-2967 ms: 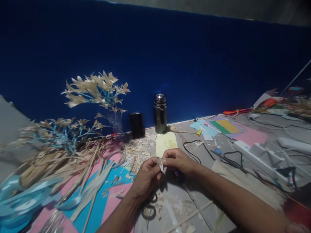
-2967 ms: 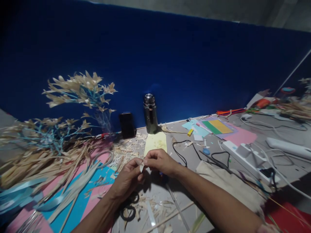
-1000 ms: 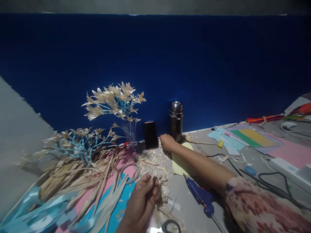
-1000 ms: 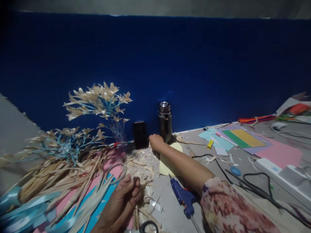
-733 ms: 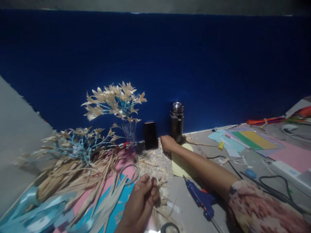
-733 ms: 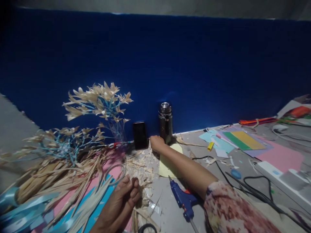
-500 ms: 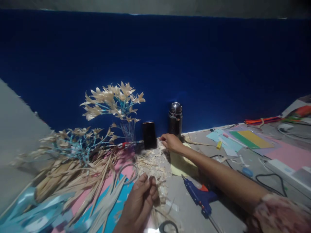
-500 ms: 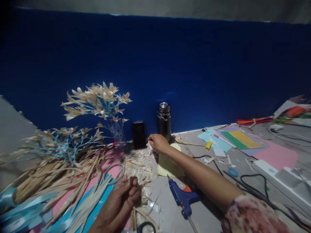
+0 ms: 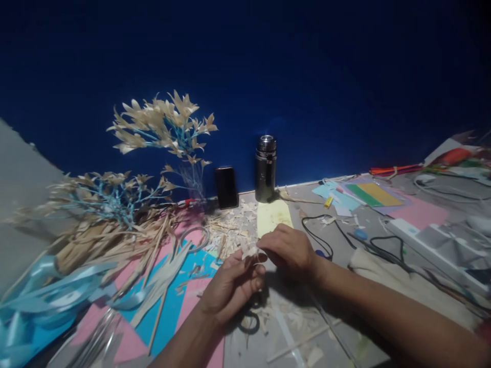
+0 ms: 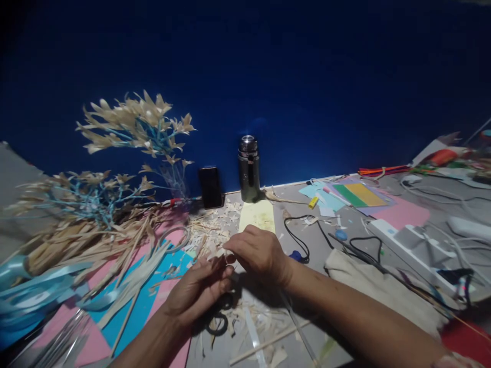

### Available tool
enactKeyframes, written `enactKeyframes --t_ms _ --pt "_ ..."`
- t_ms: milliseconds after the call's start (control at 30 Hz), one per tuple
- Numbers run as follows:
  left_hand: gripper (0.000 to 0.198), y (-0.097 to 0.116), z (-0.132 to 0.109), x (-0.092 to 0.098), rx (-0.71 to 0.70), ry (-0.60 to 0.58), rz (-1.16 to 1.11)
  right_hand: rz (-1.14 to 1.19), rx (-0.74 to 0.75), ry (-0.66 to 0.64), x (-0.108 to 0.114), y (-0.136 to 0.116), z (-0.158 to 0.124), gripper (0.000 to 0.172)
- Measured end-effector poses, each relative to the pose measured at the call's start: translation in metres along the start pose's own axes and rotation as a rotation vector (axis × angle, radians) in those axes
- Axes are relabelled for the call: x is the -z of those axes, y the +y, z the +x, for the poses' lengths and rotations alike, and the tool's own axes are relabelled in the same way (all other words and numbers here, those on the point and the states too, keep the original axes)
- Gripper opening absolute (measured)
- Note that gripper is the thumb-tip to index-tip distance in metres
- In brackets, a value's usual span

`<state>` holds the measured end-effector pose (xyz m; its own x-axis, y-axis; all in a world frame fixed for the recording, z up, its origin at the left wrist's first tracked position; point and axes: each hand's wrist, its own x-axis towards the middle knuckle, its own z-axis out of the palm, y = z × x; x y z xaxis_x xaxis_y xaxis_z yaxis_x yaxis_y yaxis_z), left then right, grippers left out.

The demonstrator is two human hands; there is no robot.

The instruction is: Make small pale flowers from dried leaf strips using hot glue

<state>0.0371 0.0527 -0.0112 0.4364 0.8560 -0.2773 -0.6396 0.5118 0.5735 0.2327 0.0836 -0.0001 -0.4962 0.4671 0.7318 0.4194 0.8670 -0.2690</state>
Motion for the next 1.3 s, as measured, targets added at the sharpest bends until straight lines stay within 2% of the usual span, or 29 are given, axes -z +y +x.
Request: enactKeyframes --t_ms 133,200,267,333,400,500,567,700,900,1000,1067,1167,1300 --pt "0.033 -0.004 0.001 -0.003 -0.008 -0.021 0.023 0.051 -0.033 -0.040 -0.005 0.001 -0.011 0.024" --pt "0.032 -0.003 0.001 -0.004 -0.041 0.001 0.060 0.111 -0.135 0.006 -0.004 -0.002 -0.009 0.021" --pt "0.029 -0.002 0.001 -0.004 -0.103 0.012 0.149 0.222 -0.330 0.063 -0.001 -0.006 -0.004 0.015" --pt "0.025 0.000 0.000 -0.003 -0.190 0.034 0.307 0.435 -0.581 0.060 0.003 -0.007 0.001 0.011" --pt "0.019 0.002 -0.002 -0.002 -0.294 0.077 0.493 0.709 -0.804 -0.017 0.007 -0.006 0.003 0.014" --pt "0.009 0.004 -0.004 -0.002 -0.440 0.098 0.734 1.022 -0.966 -0.112 0.012 -0.003 0.003 0.022" --pt "0.010 0.004 -0.005 -0.002 -0.494 0.056 0.856 1.116 -1.001 -0.152 0.013 -0.002 0.002 0.025" --pt "0.016 0.002 -0.005 -0.003 -0.550 0.004 1.021 1.161 -1.026 -0.213 0.013 0.001 -0.001 0.030" --pt "0.016 0.000 -0.004 -0.004 -0.555 -0.044 1.071 1.166 -1.054 -0.232 0.012 0.004 -0.001 0.031" --pt "0.014 -0.001 -0.004 -0.004 -0.504 -0.001 0.972 1.253 -1.111 -0.114 0.010 0.008 -0.002 0.033" --pt "0.012 -0.002 -0.004 -0.002 -0.412 0.044 0.848 1.333 -1.115 -0.053 0.009 0.012 -0.003 0.034" --pt "0.012 -0.003 -0.002 0.002 -0.247 0.080 0.607 1.415 -1.090 -0.044 0.008 0.014 -0.004 0.035" --pt "0.019 -0.002 0.002 0.003 -0.135 0.006 0.374 1.414 -1.051 -0.047 0.007 0.011 -0.006 0.034"
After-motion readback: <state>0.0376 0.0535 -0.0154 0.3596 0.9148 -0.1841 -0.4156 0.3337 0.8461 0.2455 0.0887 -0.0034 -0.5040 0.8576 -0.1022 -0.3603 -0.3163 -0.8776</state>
